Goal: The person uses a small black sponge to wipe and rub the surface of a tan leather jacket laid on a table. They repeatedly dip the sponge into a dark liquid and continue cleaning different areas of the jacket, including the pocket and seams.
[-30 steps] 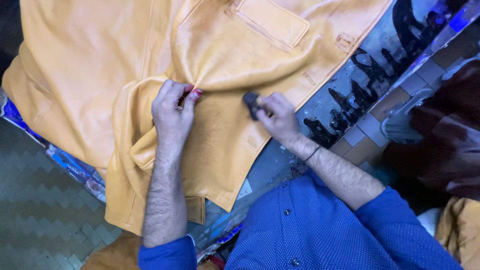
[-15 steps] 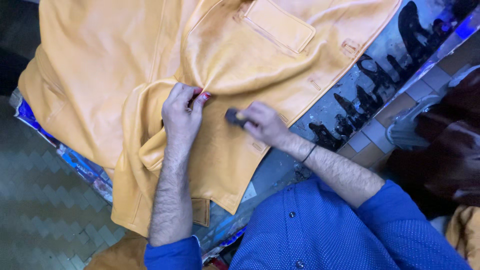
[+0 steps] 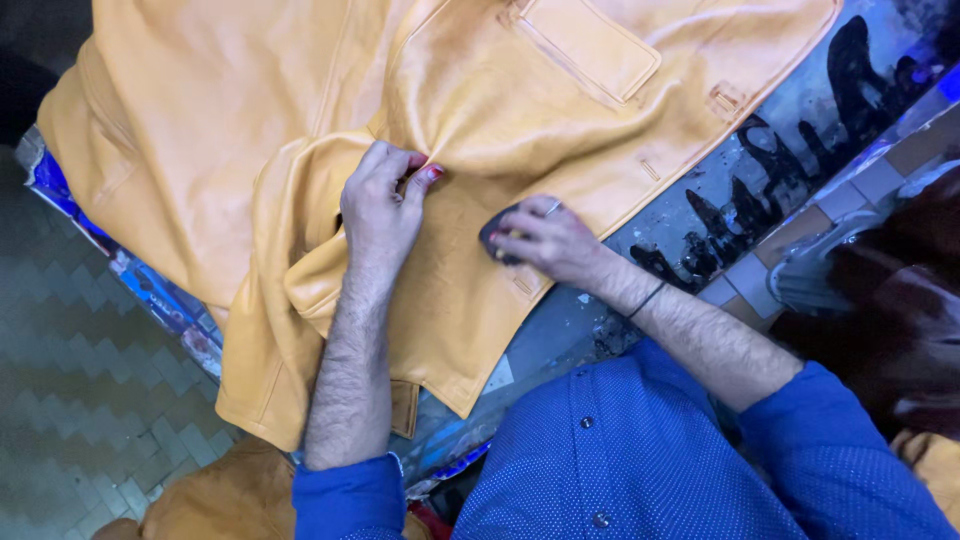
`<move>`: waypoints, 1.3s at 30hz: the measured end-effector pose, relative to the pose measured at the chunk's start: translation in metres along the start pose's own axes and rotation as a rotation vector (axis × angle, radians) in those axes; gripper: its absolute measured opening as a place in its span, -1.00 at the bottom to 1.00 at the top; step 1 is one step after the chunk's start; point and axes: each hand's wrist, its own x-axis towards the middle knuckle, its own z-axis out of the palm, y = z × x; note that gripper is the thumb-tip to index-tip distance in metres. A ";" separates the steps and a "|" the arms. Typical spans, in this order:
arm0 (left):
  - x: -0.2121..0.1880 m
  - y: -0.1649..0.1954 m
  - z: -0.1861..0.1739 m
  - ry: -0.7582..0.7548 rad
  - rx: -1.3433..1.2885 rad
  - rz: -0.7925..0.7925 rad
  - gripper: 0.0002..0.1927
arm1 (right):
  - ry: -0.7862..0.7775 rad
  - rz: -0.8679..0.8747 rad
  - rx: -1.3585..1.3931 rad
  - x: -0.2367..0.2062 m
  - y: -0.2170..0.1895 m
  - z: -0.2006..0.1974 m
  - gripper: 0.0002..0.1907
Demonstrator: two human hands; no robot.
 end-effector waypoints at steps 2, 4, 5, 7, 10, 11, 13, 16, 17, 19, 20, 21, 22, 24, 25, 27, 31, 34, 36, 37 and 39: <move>0.001 0.000 0.001 0.011 -0.016 -0.004 -0.82 | -0.055 -0.097 0.074 0.000 -0.001 0.006 -0.69; 0.001 0.000 0.001 0.004 -0.001 -0.002 -0.82 | 0.127 0.189 -0.097 0.002 -0.003 0.011 -0.67; 0.001 0.000 0.000 0.003 0.009 -0.002 -0.82 | 0.219 0.328 -0.180 0.005 -0.004 0.014 -0.66; 0.001 0.000 0.000 -0.005 0.026 -0.004 -0.82 | 0.047 -0.042 -0.044 0.010 -0.008 0.017 -0.65; 0.003 0.000 0.001 -0.005 0.008 -0.009 -0.82 | 0.154 0.062 -0.029 0.020 -0.012 0.019 -0.67; 0.002 0.000 0.001 -0.002 -0.004 -0.026 -0.82 | 0.241 0.204 -0.046 0.022 -0.013 0.019 -0.68; 0.002 0.000 0.002 0.004 0.000 -0.018 -0.81 | 0.183 0.121 -0.030 0.025 -0.013 0.019 -0.64; 0.000 -0.001 0.003 0.000 0.010 -0.013 -0.82 | 0.063 -0.072 0.073 0.025 -0.010 0.020 -0.66; 0.000 -0.002 0.003 0.002 0.010 -0.008 -0.82 | 0.016 -0.153 0.114 0.025 -0.009 0.020 -0.67; -0.001 -0.002 0.002 -0.001 0.024 -0.025 -0.80 | 0.187 0.185 -0.069 0.022 -0.009 0.020 -0.67; 0.000 -0.003 0.002 0.000 0.033 -0.038 -0.80 | 0.271 0.350 -0.157 0.020 -0.010 0.019 -0.66; 0.000 -0.002 0.001 0.007 0.037 -0.019 -0.80 | 0.154 0.146 -0.074 0.018 -0.010 0.017 -0.68; 0.002 -0.002 0.001 0.009 0.043 0.005 -0.81 | 0.044 -0.056 0.008 0.016 -0.011 0.015 -0.69; 0.001 0.000 0.000 0.003 0.048 0.020 -0.80 | -0.039 -0.172 0.065 0.011 -0.013 0.007 -0.69; 0.000 0.002 -0.001 0.009 0.050 0.011 -0.78 | -0.013 -0.098 0.040 0.009 -0.013 0.002 -0.67; -0.011 0.005 -0.003 0.018 0.105 0.015 -0.75 | 0.093 0.134 -0.048 0.002 -0.013 -0.011 -0.63; -0.051 0.007 -0.010 0.075 0.340 0.029 -0.70 | 0.215 0.455 0.061 -0.017 -0.024 -0.016 -0.64; -0.071 -0.002 -0.012 0.106 0.388 -0.047 -0.75 | 0.024 0.422 0.346 -0.029 -0.044 0.003 -0.65; -0.078 -0.007 -0.012 0.114 0.354 -0.085 -0.78 | -0.045 0.485 0.401 -0.033 -0.057 0.019 -0.67; -0.080 -0.009 -0.011 0.123 0.330 -0.093 -0.80 | -0.034 0.564 0.376 -0.035 -0.062 0.026 -0.69; -0.081 -0.012 -0.012 0.144 0.304 -0.098 -0.81 | -0.150 0.455 0.398 -0.039 -0.075 0.037 -0.68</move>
